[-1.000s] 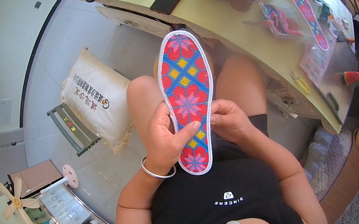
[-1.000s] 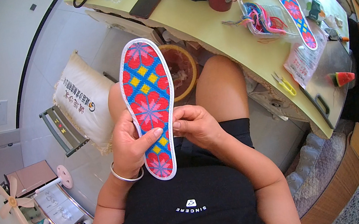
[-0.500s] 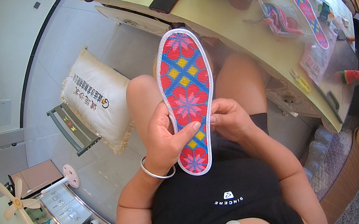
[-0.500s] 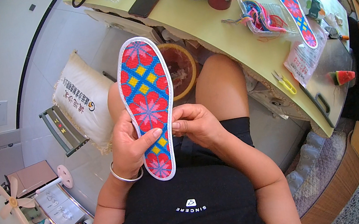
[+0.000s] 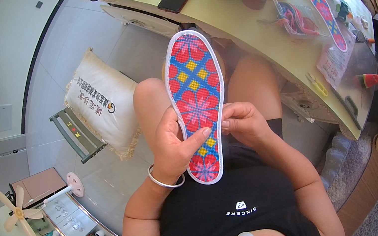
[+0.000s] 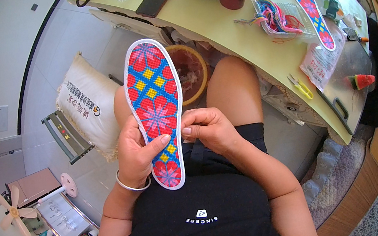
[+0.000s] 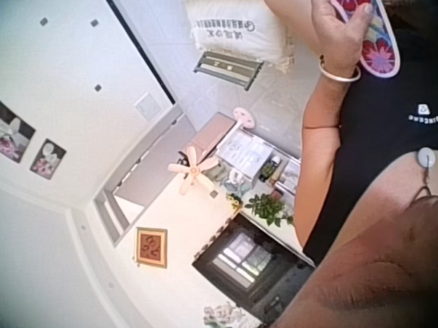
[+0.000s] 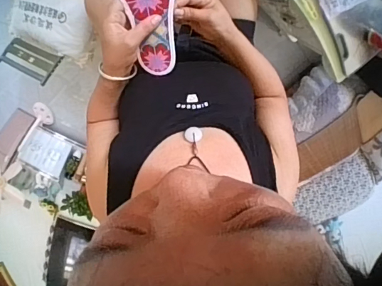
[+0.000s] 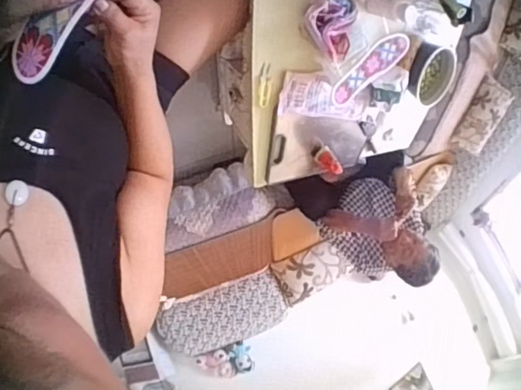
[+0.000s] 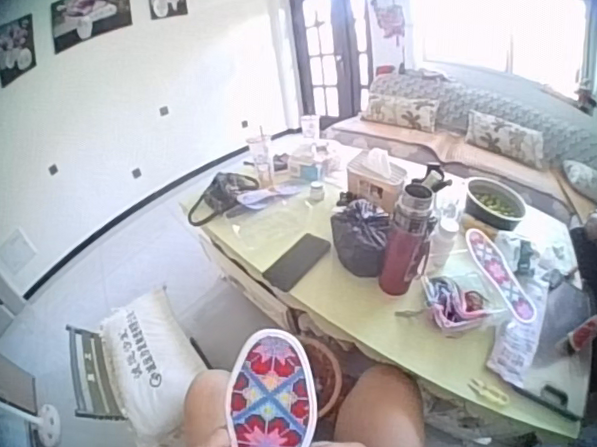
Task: The person sews a pattern onto a shoe insole by hand with a needle and thread while sitting at a table.
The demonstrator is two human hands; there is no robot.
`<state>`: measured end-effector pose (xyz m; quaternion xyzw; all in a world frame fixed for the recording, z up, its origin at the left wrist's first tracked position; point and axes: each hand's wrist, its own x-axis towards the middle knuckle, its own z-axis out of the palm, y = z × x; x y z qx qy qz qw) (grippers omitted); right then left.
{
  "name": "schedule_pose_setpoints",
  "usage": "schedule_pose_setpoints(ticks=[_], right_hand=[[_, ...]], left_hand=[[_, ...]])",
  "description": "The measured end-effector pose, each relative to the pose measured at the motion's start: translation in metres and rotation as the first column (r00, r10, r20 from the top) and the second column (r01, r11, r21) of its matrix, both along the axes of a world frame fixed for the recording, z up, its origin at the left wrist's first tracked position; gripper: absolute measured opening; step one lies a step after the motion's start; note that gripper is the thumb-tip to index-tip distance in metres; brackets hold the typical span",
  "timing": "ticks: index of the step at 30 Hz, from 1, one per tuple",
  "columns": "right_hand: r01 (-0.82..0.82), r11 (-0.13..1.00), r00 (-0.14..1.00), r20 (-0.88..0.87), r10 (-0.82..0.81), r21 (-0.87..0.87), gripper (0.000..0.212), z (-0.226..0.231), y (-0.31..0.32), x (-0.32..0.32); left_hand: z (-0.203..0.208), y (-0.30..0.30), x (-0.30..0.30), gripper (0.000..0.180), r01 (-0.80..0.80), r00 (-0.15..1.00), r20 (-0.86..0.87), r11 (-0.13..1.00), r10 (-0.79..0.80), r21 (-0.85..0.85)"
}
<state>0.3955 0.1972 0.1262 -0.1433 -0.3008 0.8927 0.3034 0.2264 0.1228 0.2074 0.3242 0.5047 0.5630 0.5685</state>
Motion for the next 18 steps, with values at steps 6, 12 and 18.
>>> schedule_pose_setpoints(ticks=[6, 12, 18], right_hand=[[-0.006, 1.0, 1.0, -0.002, 0.006, 0.001, 0.008, -0.0026, 0.0, -0.0001], [-0.004, 1.0, 1.0, 0.011, 0.004, -0.024, 0.007, 0.0019, -0.0014, -0.0012], [0.0, 0.998, 0.999, 0.044, 0.002, -0.063, 0.009, 0.0036, -0.0034, -0.0036]], left_hand=[[-0.0007, -0.0002, 0.0001, 0.042, 0.001, 1.0, -0.02, 1.0, -0.001, -0.001], [-0.0023, -0.0024, 0.0003, 0.045, -0.009, 1.0, -0.014, 1.0, 0.009, -0.012], [0.0014, 0.0007, 0.0016, 0.045, -0.006, 1.0, 0.003, 1.0, 0.006, -0.005]])
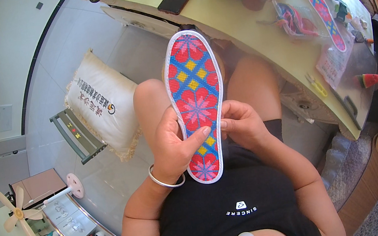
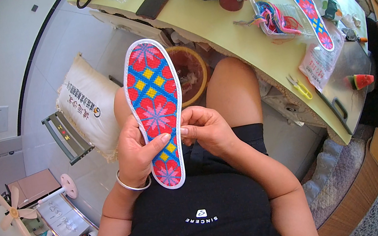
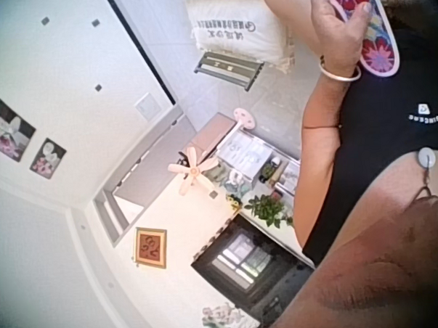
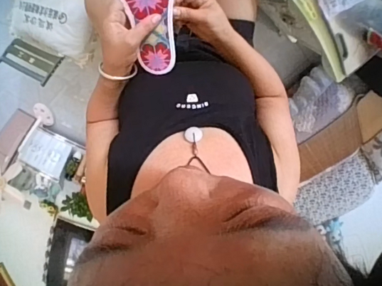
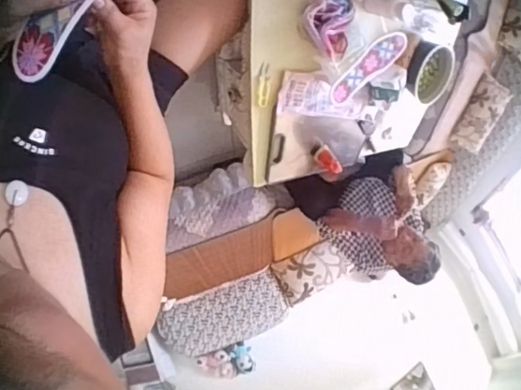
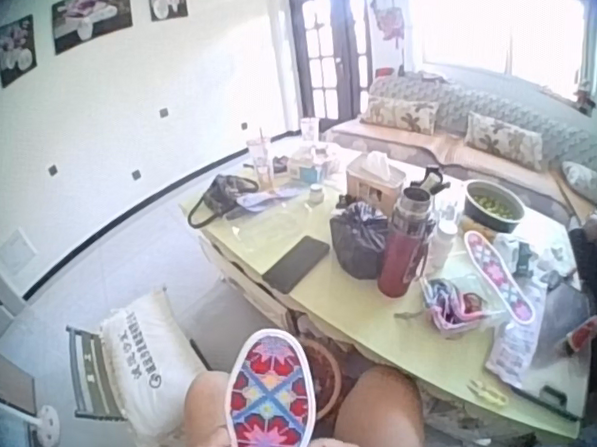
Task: The person sews a pattern onto a shoe insole by hand with a needle and thread while sitting at a table.
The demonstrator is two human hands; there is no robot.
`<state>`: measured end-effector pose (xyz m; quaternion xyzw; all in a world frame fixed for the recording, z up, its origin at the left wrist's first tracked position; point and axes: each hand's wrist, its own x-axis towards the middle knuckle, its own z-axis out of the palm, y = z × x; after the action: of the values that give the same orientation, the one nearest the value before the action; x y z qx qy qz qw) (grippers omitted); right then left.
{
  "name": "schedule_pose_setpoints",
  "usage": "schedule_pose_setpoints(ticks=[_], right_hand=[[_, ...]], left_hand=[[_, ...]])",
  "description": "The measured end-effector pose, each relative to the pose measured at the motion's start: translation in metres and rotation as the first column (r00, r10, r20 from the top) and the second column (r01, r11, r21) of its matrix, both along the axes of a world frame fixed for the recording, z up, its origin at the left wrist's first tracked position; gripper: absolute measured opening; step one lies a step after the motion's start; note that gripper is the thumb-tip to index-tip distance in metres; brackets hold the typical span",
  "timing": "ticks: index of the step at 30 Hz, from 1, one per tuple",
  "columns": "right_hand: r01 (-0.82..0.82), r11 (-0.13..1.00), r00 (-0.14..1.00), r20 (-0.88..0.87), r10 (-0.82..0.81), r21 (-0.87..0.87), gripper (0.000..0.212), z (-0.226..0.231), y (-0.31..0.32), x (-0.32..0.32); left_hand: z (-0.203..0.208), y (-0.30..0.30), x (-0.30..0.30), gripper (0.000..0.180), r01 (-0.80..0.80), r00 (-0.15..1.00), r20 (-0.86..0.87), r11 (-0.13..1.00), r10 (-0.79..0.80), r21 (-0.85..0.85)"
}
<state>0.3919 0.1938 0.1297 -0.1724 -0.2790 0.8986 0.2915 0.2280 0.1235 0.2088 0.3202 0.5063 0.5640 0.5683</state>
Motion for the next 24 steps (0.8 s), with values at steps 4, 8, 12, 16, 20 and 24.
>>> schedule_pose_setpoints(ticks=[4, 8, 12, 16, 20, 24], right_hand=[[0.011, 1.0, 1.0, 0.023, -0.011, -0.016, 0.009, -0.003, 0.0, -0.003], [-0.017, 0.999, 0.999, 0.05, 0.016, 0.034, 0.008, -0.022, 0.001, 0.0], [-0.029, 0.999, 1.0, -0.011, 0.029, -0.019, 0.009, -0.01, 0.0, -0.006], [-0.029, 0.999, 0.999, -0.024, 0.029, -0.027, 0.009, -0.004, 0.001, -0.005], [0.057, 0.993, 0.993, 0.097, -0.067, 0.099, 0.011, -0.001, 0.0, -0.002], [0.179, 0.598, 0.806, 0.232, -0.544, 0.781, 0.021, 0.013, 0.004, 0.005]], left_hand=[[0.0, 0.0, -0.001, 0.044, -0.002, 1.0, -0.008, 1.0, 0.002, -0.022], [0.001, 0.001, -0.001, 0.044, -0.004, 1.0, -0.01, 1.0, 0.004, -0.017], [-0.005, 0.001, 0.0, 0.045, -0.004, 0.999, -0.042, 1.0, 0.004, 0.007], [-0.001, 0.001, 0.001, 0.043, 0.008, 1.0, 0.005, 0.999, -0.008, -0.031], [0.0, 0.001, -0.005, 0.039, 0.085, 0.996, 0.019, 0.987, -0.083, -0.136], [0.0, -0.001, -0.005, 0.032, 0.01, 0.998, -0.055, 0.98, -0.021, -0.201]])
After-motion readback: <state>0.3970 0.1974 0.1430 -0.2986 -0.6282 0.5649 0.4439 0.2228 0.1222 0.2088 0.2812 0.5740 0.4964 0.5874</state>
